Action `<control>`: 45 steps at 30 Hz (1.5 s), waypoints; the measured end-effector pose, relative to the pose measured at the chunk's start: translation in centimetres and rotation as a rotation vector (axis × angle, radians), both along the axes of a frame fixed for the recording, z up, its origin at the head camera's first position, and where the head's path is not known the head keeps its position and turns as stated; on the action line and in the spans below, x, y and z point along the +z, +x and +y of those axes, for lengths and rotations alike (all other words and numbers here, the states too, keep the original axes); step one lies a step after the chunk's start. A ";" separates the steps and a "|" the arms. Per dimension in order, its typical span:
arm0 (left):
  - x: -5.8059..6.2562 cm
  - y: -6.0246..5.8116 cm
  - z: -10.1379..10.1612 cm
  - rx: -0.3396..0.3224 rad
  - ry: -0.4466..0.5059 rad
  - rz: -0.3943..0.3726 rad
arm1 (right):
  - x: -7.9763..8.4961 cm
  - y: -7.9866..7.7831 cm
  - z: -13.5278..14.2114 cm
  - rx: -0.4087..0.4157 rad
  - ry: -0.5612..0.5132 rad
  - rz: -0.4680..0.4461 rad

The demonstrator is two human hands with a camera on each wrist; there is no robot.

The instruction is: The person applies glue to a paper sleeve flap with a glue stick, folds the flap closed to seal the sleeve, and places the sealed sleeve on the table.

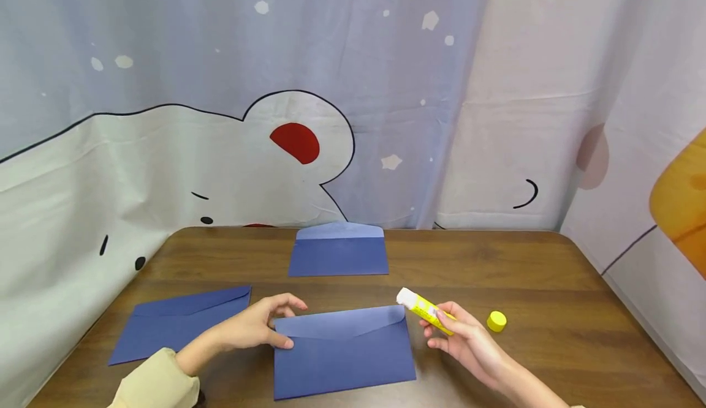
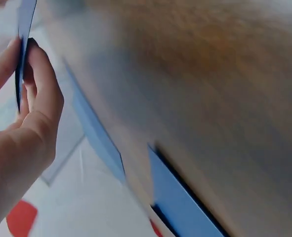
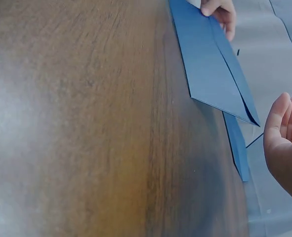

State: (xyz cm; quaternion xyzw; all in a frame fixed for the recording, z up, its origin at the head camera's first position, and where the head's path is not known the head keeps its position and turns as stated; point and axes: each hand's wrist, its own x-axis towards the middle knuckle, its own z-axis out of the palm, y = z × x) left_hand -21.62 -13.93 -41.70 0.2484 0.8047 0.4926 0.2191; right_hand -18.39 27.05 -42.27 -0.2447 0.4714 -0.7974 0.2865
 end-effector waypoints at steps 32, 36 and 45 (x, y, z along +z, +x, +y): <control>-1.1 0.6 -23.9 0.514 -0.072 -0.245 | -1.7 1.7 1.3 0.165 -0.197 -0.001; -1.1 0.7 -24.5 0.541 -0.145 -0.238 | -1.6 1.6 0.9 0.150 -0.192 0.024; -0.8 0.8 -23.9 0.644 -0.468 0.164 | -1.8 1.4 0.8 0.154 -0.267 0.085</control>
